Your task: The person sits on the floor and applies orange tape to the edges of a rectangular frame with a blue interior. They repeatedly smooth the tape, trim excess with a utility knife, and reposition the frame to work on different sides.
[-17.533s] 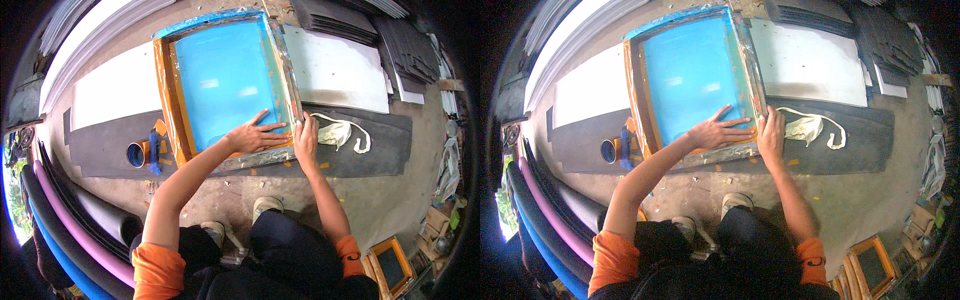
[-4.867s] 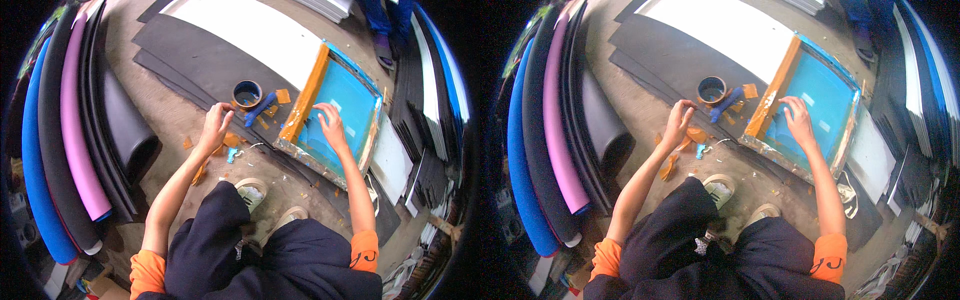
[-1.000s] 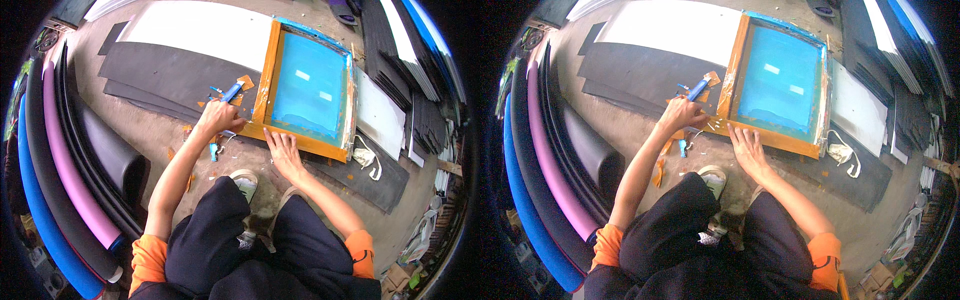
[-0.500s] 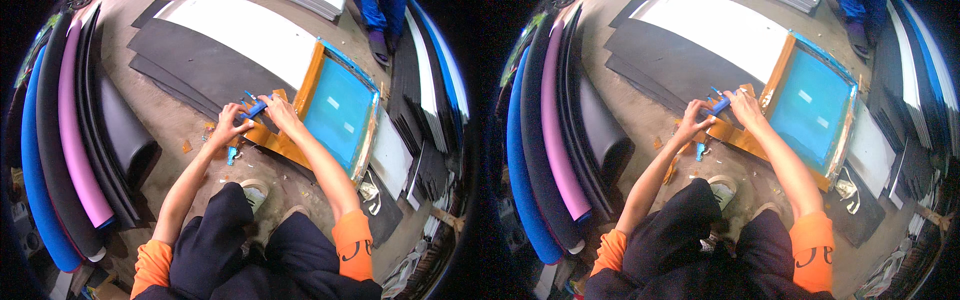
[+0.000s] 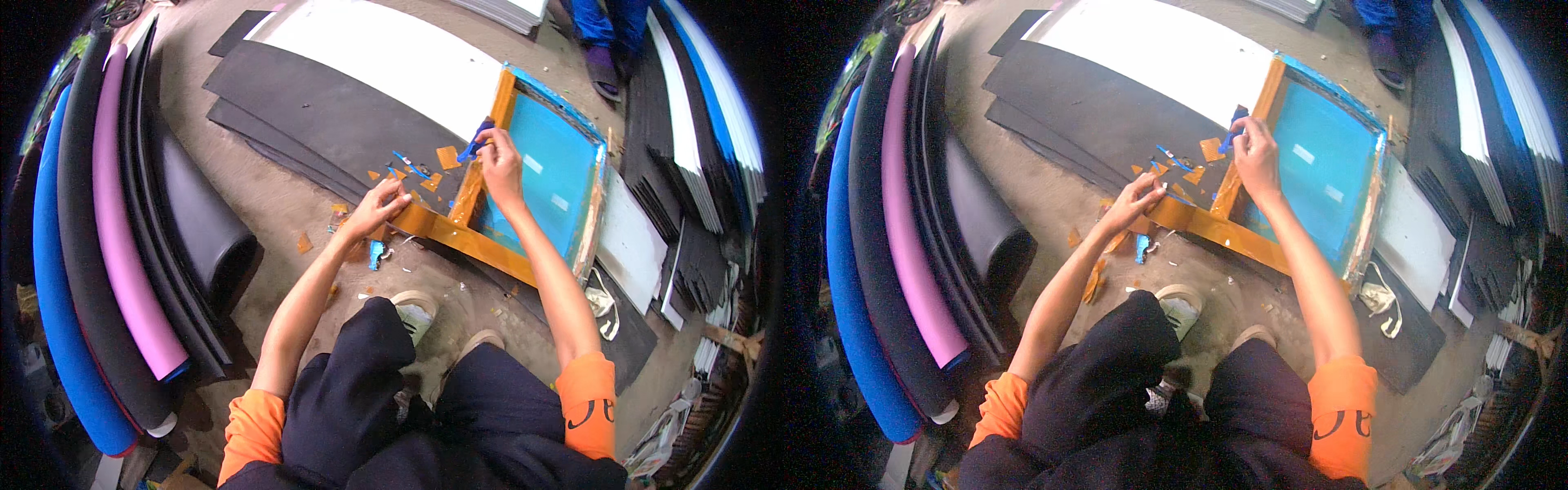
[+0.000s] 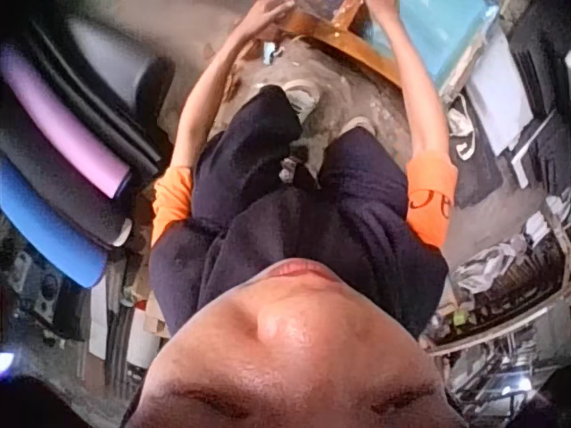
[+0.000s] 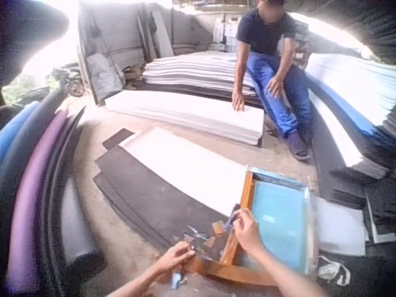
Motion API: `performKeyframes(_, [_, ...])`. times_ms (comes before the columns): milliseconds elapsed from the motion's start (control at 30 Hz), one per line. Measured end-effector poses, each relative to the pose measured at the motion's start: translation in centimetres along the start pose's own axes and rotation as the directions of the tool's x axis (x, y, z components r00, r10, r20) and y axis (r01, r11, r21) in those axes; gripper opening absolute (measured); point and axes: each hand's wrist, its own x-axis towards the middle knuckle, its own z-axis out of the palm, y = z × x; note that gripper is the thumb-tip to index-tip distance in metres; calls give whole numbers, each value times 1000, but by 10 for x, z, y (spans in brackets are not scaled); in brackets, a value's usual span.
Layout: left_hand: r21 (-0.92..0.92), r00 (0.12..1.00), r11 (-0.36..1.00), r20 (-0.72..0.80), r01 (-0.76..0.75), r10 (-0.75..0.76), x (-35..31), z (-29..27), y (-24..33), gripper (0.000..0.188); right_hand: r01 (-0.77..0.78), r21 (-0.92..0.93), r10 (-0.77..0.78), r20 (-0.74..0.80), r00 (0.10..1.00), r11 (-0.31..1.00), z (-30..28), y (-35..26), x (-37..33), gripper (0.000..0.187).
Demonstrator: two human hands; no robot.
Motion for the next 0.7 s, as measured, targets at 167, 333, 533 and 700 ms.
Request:
performKeyframes(167, [125, 999, 991, -1, -37, 37, 17, 11, 9, 42, -148, -27, 140, -192, 971, 989, -50, -15, -19, 15])
performKeyframes(333, [199, 1000, 980, 19, -14, 10, 22, 8, -1, 50, -453, 9, 451, -90, 888, 892, -44, -36, -111, 65])
performKeyframes(533, [215, 1000, 976, 4, 10, -12, 20, 10, 9, 50, -547, -339, 627, 204, 752, 766, -7, -34, -165, 35])
performKeyframes(700, [215, 999, 975, -7, 48, -48, 17, 8, 17, 50, -594, -400, 700, 209, 682, 698, 2, -53, -150, 36])
